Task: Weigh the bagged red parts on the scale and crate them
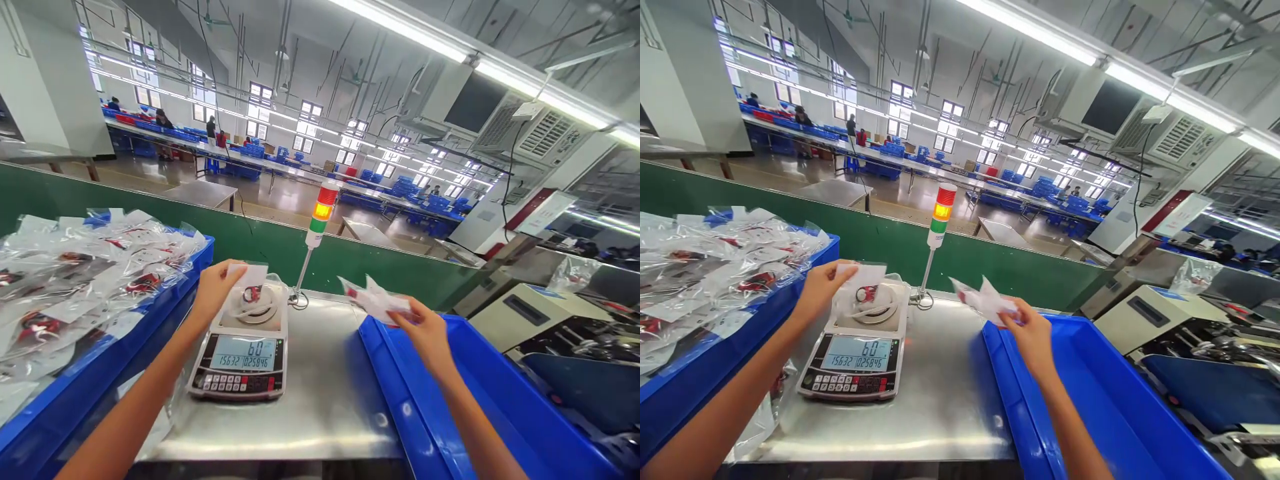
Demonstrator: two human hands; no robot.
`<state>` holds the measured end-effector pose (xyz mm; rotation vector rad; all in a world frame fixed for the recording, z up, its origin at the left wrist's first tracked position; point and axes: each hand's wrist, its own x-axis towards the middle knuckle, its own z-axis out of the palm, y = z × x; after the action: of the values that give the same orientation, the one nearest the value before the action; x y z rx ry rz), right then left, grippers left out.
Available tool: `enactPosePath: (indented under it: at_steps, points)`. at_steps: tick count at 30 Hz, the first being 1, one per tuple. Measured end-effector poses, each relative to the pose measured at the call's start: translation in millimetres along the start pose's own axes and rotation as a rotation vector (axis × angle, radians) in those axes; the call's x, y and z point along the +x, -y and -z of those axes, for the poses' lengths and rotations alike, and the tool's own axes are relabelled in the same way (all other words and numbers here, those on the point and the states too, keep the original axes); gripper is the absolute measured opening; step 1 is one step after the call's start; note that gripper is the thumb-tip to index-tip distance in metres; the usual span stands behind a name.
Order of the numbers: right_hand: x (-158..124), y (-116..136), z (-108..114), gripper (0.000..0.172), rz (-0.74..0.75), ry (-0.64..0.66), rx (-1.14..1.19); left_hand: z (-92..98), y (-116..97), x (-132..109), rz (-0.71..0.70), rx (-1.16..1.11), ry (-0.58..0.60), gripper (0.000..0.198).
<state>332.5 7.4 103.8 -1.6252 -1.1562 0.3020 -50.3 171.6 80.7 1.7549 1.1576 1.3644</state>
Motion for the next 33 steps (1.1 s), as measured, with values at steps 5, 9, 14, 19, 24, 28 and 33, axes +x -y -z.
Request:
enactPosePath:
  at_steps: [5,9,14,19,24,28,33]
  points:
    - [31,52,-124,0.035,0.242,0.259,0.049,56.6,-30,-28,0.093,-0.130,-0.175,0.048]
    - [43,62,-186,0.021,0.336,0.424,-0.088,94.1,-38,-52,0.132,-0.095,-0.220,0.049]
    - [43,64,-191,0.032,0.367,0.426,-0.062,113.4,-44,-67,0.146,-0.205,-0.211,0.054]
    - [25,30,-140,0.053,0.167,0.156,0.075,102.5,-43,-73,0.340,-0.580,-0.084,0.054]
    - [-32,-70,-98,0.064,-0.294,0.237,0.117,66.8,-40,-81,0.741,-0.977,-0.054,0.024]
    - [-78,-113,-77,0.067,-0.361,0.180,-0.198,34.4,-41,-94,0.977,-1.136,-0.041,0.030]
    - [-121,-50,-85,0.070,-0.172,0.160,-0.014,-4.5,-33,-116,1.121,-1.137,0.045,0.040]
